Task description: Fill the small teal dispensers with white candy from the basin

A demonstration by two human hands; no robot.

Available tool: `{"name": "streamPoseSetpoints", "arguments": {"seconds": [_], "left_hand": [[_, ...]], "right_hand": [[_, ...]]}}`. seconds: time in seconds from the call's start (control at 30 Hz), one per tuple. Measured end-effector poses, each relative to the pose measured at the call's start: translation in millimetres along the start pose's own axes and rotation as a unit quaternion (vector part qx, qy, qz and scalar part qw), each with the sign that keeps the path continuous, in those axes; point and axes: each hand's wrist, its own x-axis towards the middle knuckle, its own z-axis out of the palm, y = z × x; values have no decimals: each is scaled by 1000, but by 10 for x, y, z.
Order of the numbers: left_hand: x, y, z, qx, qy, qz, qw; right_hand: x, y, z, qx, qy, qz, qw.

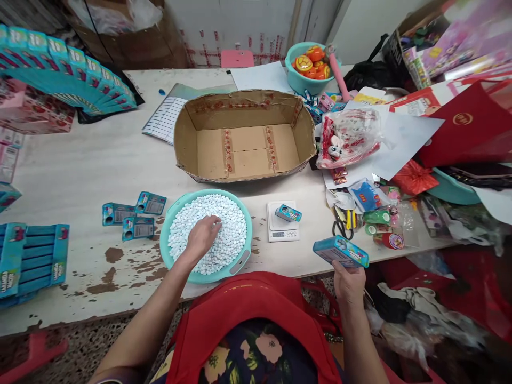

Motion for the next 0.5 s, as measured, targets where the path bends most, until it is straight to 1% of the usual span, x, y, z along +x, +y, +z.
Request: {"name": "streamPoseSetpoints", "arguments": {"seconds": [0.03, 0.07, 0.1, 0.17, 0.2, 0.23, 0.27, 0.3, 0.33, 0.37, 0.4, 0.43, 0.47, 0.5], "left_hand": [[10, 14, -18, 85, 2, 30, 996], [26, 44, -26, 143, 5, 47, 989], [50, 95, -17, 177, 6, 52, 983], [121, 277, 81, 190, -1, 65, 980], [168, 410, 179, 179, -11, 89, 980], [221, 566, 308, 164, -25, 130, 978], [279, 739, 463, 151, -45, 185, 970], [341, 919, 635, 146, -65, 241, 957], [406, 1094, 811, 145, -89, 301, 938], [475, 1253, 976, 155, -107, 340, 921], [546, 1384, 1115, 167, -128, 359, 909], [616, 1479, 1212, 178, -155, 362, 902], [681, 1533, 1255, 183, -170, 350, 903], [733, 1546, 1236, 181, -167, 330, 911]], "right_hand": [[-11, 53, -11, -2, -1, 11, 1000], [-17, 103, -22, -5, -2, 23, 1000], [-16, 150, -34, -11, -3, 35, 999], [3, 234, -55, -26, -3, 55, 998], [18, 271, -60, -35, -5, 60, 998], [37, 307, -60, -42, -8, 62, 997], [58, 341, -52, -49, -14, 62, 997], [82, 374, -35, -56, -20, 61, 996], [108, 410, -8, -62, -28, 60, 996], [137, 447, 29, -68, -36, 60, 995], [171, 489, 78, -74, -45, 60, 994], [210, 535, 139, -80, -56, 59, 994], [255, 587, 214, -86, -69, 56, 992], [305, 642, 303, -92, -86, 50, 991]]}}
